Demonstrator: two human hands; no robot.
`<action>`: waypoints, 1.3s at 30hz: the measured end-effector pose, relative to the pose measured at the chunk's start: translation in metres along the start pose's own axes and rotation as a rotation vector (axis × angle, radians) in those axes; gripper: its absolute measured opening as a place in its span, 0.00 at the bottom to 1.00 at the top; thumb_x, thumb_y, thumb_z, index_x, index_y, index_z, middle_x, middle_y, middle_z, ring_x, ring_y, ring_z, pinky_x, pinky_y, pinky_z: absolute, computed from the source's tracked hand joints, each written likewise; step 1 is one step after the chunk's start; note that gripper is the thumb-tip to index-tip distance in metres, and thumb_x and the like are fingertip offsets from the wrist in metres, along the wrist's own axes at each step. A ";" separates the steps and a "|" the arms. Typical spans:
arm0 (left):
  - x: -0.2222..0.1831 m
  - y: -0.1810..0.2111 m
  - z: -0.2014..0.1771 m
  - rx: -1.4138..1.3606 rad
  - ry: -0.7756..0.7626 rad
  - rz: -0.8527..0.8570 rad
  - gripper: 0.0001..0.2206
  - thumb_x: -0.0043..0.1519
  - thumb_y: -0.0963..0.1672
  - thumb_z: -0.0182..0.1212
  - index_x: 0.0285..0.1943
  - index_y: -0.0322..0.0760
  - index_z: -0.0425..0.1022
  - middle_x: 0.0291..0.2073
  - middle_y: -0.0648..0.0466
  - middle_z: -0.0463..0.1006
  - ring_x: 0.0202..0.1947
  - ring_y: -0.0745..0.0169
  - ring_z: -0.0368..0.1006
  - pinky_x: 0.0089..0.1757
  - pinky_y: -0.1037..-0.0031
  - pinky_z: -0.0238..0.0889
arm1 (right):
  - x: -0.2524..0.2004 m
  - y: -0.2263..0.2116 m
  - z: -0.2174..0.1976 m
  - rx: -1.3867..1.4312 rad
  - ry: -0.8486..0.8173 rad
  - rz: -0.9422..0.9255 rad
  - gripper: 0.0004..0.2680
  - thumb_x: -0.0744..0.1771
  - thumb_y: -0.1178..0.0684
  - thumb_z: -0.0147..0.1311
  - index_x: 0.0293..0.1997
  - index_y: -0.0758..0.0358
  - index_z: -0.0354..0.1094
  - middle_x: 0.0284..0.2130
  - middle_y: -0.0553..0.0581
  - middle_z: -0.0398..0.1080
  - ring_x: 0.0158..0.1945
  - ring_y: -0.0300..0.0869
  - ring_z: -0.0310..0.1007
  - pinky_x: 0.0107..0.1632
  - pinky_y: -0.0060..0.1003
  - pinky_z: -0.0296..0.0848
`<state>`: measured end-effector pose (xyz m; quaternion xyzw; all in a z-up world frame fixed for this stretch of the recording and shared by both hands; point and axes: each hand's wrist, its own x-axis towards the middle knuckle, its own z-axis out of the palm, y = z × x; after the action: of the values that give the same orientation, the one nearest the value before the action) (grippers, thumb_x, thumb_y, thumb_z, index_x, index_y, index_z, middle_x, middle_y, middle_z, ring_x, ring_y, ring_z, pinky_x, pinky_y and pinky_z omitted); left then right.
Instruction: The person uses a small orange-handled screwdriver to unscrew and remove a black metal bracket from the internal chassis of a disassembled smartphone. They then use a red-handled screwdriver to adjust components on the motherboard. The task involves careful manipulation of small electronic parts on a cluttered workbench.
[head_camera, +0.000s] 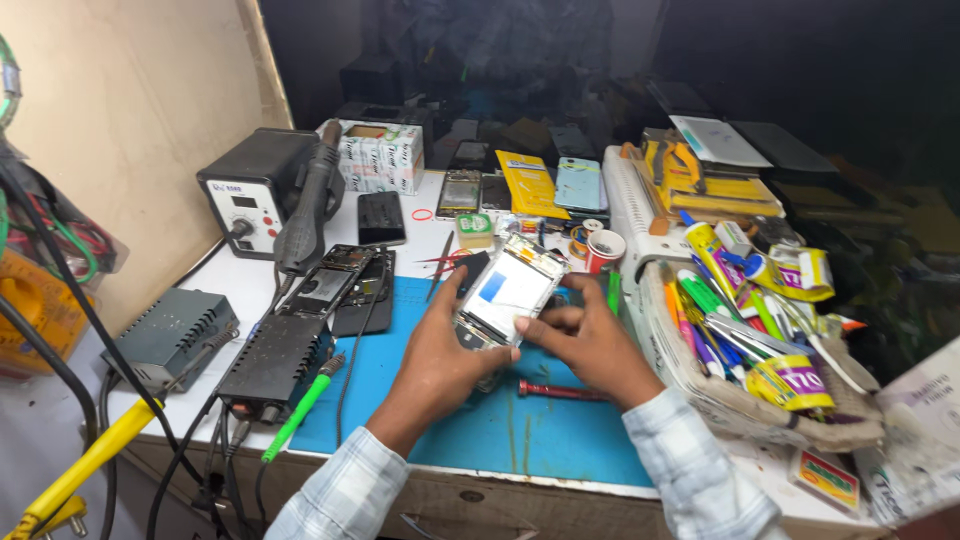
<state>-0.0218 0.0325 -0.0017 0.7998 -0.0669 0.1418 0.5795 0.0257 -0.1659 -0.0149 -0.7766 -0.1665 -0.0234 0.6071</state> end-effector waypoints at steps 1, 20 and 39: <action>0.001 -0.001 0.000 -0.072 -0.035 -0.062 0.51 0.42 0.39 0.75 0.76 0.37 0.47 0.52 0.45 0.75 0.51 0.56 0.76 0.49 0.69 0.71 | 0.007 0.000 0.000 0.012 -0.017 0.066 0.31 0.61 0.49 0.66 0.66 0.70 0.47 0.37 0.65 0.80 0.41 0.42 0.79 0.44 0.34 0.76; 0.078 -0.018 -0.008 -0.891 0.413 -0.107 0.12 0.60 0.38 0.61 0.51 0.23 0.75 0.36 0.48 0.83 0.33 0.67 0.78 0.36 0.76 0.71 | 0.058 -0.025 0.011 -0.281 0.281 -0.233 0.08 0.64 0.54 0.64 0.44 0.64 0.79 0.28 0.49 0.77 0.32 0.30 0.75 0.36 0.25 0.73; 0.080 -0.028 0.008 -0.672 0.322 0.116 0.07 0.59 0.39 0.63 0.42 0.27 0.79 0.30 0.56 0.81 0.27 0.76 0.72 0.30 0.79 0.67 | 0.066 0.001 0.019 0.001 0.054 -0.091 0.11 0.65 0.49 0.63 0.42 0.67 0.81 0.17 0.45 0.68 0.18 0.28 0.55 0.21 0.26 0.52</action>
<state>0.0633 0.0382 -0.0046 0.5273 -0.0631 0.2685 0.8036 0.0853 -0.1327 -0.0054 -0.7671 -0.1852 -0.0716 0.6101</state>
